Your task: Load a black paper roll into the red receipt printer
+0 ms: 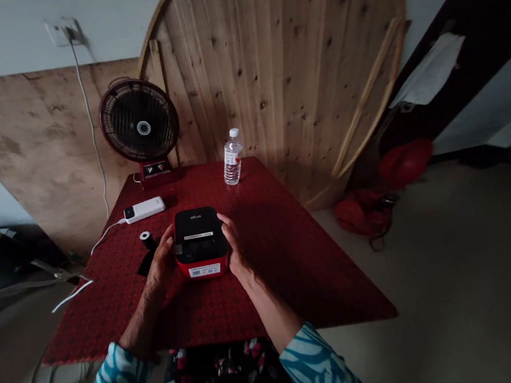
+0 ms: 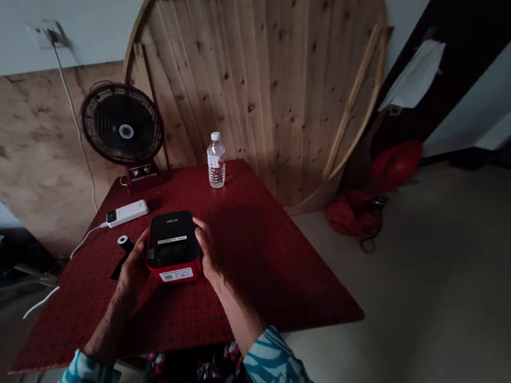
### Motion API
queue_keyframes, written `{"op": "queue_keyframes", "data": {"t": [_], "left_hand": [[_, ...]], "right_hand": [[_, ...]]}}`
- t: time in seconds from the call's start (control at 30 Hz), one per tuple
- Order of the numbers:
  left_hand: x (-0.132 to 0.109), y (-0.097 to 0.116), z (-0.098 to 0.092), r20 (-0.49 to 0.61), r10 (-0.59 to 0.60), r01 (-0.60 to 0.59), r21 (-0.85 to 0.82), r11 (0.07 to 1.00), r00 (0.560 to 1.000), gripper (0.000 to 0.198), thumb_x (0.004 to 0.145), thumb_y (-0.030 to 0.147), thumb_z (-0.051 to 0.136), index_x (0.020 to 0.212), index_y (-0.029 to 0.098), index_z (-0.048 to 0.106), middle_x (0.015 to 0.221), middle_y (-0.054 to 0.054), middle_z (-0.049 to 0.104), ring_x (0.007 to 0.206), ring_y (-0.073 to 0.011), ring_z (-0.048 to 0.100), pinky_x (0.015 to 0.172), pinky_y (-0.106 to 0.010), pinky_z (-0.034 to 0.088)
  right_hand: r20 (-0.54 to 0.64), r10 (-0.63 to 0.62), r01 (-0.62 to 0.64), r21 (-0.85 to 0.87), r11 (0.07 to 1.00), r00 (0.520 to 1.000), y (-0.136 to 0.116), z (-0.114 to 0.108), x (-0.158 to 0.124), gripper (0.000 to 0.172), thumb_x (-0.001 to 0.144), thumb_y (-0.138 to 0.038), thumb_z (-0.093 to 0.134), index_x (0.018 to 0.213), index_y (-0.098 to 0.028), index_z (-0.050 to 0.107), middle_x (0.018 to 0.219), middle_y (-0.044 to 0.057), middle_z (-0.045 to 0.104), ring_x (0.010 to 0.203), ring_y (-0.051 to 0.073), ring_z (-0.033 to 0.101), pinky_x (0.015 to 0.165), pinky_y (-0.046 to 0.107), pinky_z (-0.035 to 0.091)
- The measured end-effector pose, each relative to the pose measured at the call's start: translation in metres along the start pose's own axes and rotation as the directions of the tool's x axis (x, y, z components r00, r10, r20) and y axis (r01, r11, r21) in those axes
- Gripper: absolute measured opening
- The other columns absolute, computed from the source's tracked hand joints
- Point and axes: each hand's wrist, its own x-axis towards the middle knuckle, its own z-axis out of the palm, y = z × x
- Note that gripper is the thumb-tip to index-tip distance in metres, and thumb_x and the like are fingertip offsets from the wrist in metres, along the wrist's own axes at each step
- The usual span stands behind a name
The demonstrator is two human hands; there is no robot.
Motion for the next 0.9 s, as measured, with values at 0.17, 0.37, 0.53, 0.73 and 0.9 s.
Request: {"op": "queue_keyframes", "data": {"t": [0.17,0.37,0.53,0.73,0.9], "left_hand": [[0.008,-0.010,-0.014,0.039,-0.066,0.069,-0.066,0.995,0.997,0.078,0.072,0.029,0.072,0.146,0.022,0.051,0.109,-0.006,0.075,0.094,-0.0260,0.070,0.081,-0.034,0.052],[0.010,-0.009,-0.018,0.018,-0.078,0.079,-0.054,0.995,0.997,0.079,0.070,0.023,0.068,0.147,0.022,0.051,0.117,-0.008,0.074,0.094,-0.0251,0.069,0.079,-0.033,0.051],[0.010,-0.009,-0.017,0.007,-0.085,0.086,-0.038,0.996,0.996,0.076,0.071,0.022,0.068,0.146,0.023,0.052,0.126,-0.007,0.071,0.103,-0.0259,0.068,0.084,-0.032,0.051],[0.011,-0.010,-0.020,-0.005,-0.090,0.090,0.010,0.996,0.996,0.076,0.070,0.025,0.070,0.144,0.023,0.054,0.122,-0.007,0.073,0.102,-0.0282,0.069,0.082,-0.034,0.052],[0.011,-0.007,-0.018,-0.043,-0.035,0.037,0.053,0.998,0.998,0.073,0.068,0.024,0.067,0.141,0.022,0.057,0.134,-0.007,0.068,0.121,-0.0310,0.062,0.094,-0.036,0.050]], "right_hand": [[-0.112,0.071,-0.062,0.079,0.995,0.991,0.025,0.001,0.000,0.048,0.083,-0.062,0.059,0.114,-0.026,0.067,0.117,0.004,0.073,0.111,0.025,0.065,0.096,0.042,0.049],[-0.157,0.107,-0.086,0.134,0.987,0.982,0.028,0.003,-0.001,0.048,0.082,-0.060,0.060,0.114,-0.024,0.067,0.109,0.004,0.075,0.101,0.023,0.067,0.087,0.038,0.051],[-0.165,0.122,-0.102,0.128,0.987,0.979,0.028,0.002,-0.001,0.047,0.082,-0.060,0.060,0.112,-0.024,0.068,0.108,0.003,0.075,0.101,0.023,0.066,0.086,0.037,0.050],[-0.171,0.114,-0.093,0.126,0.988,0.979,0.030,0.002,0.000,0.045,0.082,-0.059,0.059,0.111,-0.025,0.068,0.109,0.003,0.075,0.100,0.023,0.067,0.086,0.038,0.050],[-0.168,0.119,-0.093,0.160,0.983,0.979,0.030,0.004,0.000,0.043,0.083,-0.057,0.059,0.109,-0.025,0.069,0.106,0.003,0.075,0.098,0.022,0.067,0.083,0.036,0.050]]}}
